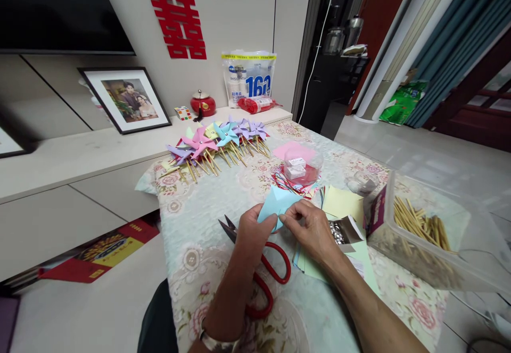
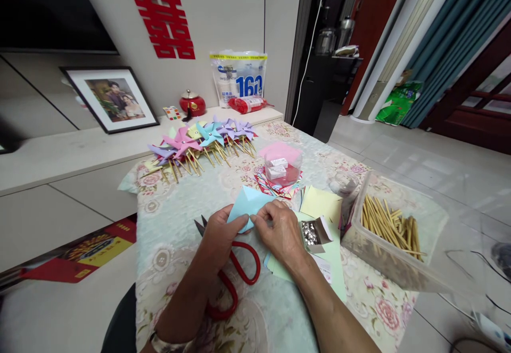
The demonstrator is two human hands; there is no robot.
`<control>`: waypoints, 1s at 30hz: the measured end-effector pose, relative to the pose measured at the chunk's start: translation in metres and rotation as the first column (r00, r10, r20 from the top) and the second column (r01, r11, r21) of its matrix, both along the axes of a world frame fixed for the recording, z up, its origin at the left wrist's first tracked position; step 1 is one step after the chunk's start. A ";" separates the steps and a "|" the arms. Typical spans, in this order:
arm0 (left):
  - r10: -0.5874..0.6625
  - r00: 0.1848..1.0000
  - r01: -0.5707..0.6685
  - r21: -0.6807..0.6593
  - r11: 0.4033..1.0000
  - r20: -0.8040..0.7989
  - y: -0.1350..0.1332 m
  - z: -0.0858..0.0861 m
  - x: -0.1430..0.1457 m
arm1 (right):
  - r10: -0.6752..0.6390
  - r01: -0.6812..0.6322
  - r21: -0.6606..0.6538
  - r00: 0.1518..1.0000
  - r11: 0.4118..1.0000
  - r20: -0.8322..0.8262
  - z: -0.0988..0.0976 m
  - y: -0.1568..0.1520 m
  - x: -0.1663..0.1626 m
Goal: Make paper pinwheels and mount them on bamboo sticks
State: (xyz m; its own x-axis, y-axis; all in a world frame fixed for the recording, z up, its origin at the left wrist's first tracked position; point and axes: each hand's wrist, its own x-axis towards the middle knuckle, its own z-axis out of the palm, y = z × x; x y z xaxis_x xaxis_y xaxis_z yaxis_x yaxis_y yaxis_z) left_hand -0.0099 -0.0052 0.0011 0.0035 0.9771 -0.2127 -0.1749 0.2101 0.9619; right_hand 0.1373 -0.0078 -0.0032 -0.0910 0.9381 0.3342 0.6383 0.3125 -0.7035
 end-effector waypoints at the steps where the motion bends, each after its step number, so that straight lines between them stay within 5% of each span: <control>1: -0.006 1.000 0.006 -0.004 1.000 -0.002 0.000 0.000 0.000 | -0.003 0.003 -0.003 1.000 1.000 0.002 0.000 0.000 0.000; 30: -0.030 0.999 0.030 -0.023 0.999 0.028 0.002 -0.005 -0.001 | 0.000 -0.001 -0.007 1.000 1.000 -0.021 -0.001 0.001 -0.001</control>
State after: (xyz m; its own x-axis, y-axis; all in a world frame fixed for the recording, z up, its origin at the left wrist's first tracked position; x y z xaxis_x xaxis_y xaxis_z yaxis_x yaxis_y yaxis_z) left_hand -0.0105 -0.0035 -0.0043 0.0390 0.9711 -0.2353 -0.1943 0.2383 0.9515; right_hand 0.1364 -0.0071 -0.0046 -0.0844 0.9405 0.3291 0.6231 0.3076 -0.7191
